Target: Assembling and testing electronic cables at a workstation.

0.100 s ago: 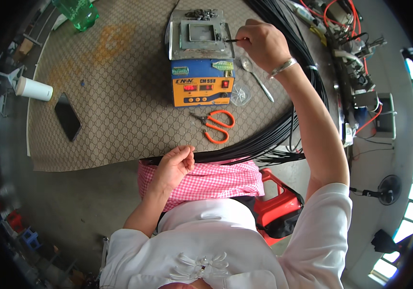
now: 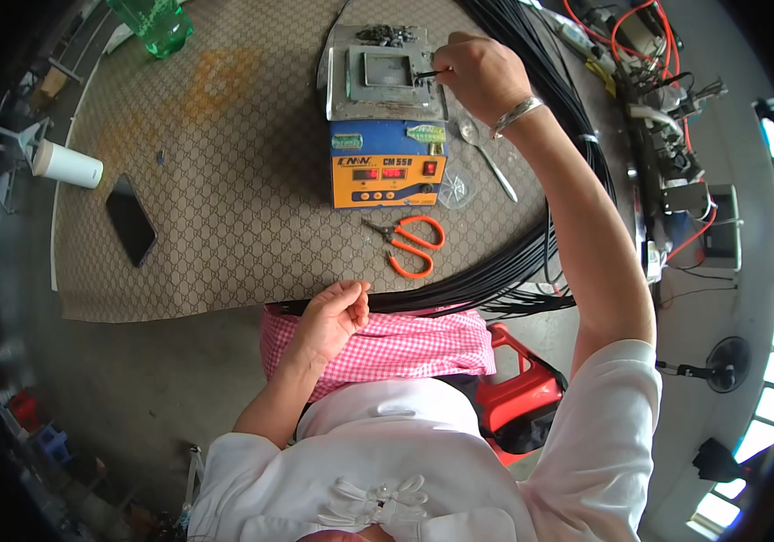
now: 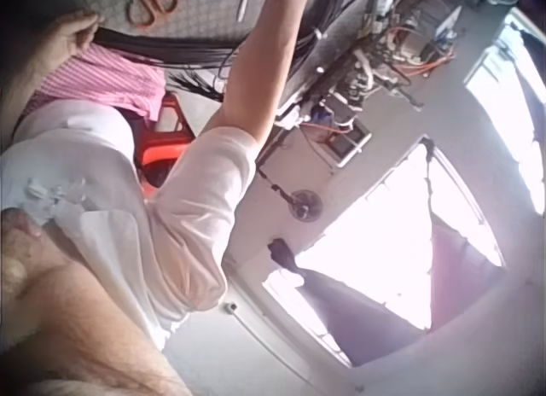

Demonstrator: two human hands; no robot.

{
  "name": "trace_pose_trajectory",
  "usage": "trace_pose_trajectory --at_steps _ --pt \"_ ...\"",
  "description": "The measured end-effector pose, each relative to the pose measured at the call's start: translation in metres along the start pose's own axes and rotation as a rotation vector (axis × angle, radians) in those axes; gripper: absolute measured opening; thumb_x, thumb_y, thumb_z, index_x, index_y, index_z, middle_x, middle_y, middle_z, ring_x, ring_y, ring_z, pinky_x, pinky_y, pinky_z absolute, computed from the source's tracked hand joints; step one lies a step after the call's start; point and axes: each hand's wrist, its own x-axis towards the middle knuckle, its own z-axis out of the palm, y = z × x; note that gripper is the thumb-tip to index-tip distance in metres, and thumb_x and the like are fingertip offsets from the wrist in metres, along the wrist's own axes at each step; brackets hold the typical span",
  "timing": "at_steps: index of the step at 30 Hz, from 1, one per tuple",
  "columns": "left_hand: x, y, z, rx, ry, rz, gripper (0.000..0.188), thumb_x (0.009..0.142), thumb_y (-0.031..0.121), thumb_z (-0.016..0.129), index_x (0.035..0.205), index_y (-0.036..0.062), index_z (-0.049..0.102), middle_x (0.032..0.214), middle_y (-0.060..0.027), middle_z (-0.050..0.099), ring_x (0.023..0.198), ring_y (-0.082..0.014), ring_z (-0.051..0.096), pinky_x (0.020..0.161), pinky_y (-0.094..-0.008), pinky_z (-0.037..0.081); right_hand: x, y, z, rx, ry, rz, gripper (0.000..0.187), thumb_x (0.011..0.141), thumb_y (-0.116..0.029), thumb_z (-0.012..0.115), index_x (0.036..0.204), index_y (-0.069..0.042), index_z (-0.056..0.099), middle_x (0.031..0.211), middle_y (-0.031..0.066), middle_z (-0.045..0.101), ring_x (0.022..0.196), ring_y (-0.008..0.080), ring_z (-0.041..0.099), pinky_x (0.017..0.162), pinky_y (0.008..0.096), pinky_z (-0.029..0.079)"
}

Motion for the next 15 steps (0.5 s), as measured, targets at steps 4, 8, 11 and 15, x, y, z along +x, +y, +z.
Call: trace_pose_trajectory --at_steps 4,8,11,15 --pt "0.000 0.000 0.000 -0.009 -0.007 -0.002 0.014 0.087 0.013 0.050 0.090 0.0022 0.057 0.069 0.0001 0.054 0.061 -0.0084 0.049 0.057 -0.0220 0.041 0.021 -0.007 0.011 -0.078 -0.104 0.030 0.005 0.071 -0.013 0.062 0.070 -0.008 0.060 0.079 0.0037 0.059 0.077 0.0237 0.058 0.068 0.0344 0.046" --pt "0.003 -0.001 -0.004 -0.028 -0.014 -0.012 0.015 0.087 0.013 0.050 0.091 0.0007 0.057 0.070 -0.0008 0.055 0.061 -0.0086 0.050 0.056 -0.0219 0.041 0.030 -0.008 0.017 -0.103 -0.176 -0.001 0.006 0.071 -0.014 0.063 0.071 -0.008 0.060 0.082 0.0038 0.059 0.078 0.0240 0.059 0.067 0.0351 0.046" --pt "0.004 -0.001 -0.004 -0.032 -0.016 -0.017 0.015 0.087 0.013 0.050 0.091 0.0002 0.057 0.070 -0.0011 0.055 0.060 -0.0087 0.050 0.056 -0.0219 0.042 0.034 -0.010 0.020 -0.134 -0.208 -0.009 0.006 0.071 -0.014 0.063 0.072 -0.008 0.060 0.083 0.0039 0.059 0.078 0.0236 0.059 0.067 0.0354 0.046" --pt "0.005 -0.001 -0.004 -0.036 -0.018 -0.020 0.016 0.087 0.013 0.050 0.091 -0.0001 0.057 0.070 -0.0014 0.055 0.060 -0.0087 0.050 0.056 -0.0218 0.042 0.037 -0.009 0.023 -0.179 -0.244 -0.011 0.006 0.072 -0.014 0.062 0.074 -0.009 0.061 0.084 0.0040 0.059 0.079 0.0230 0.059 0.067 0.0350 0.047"
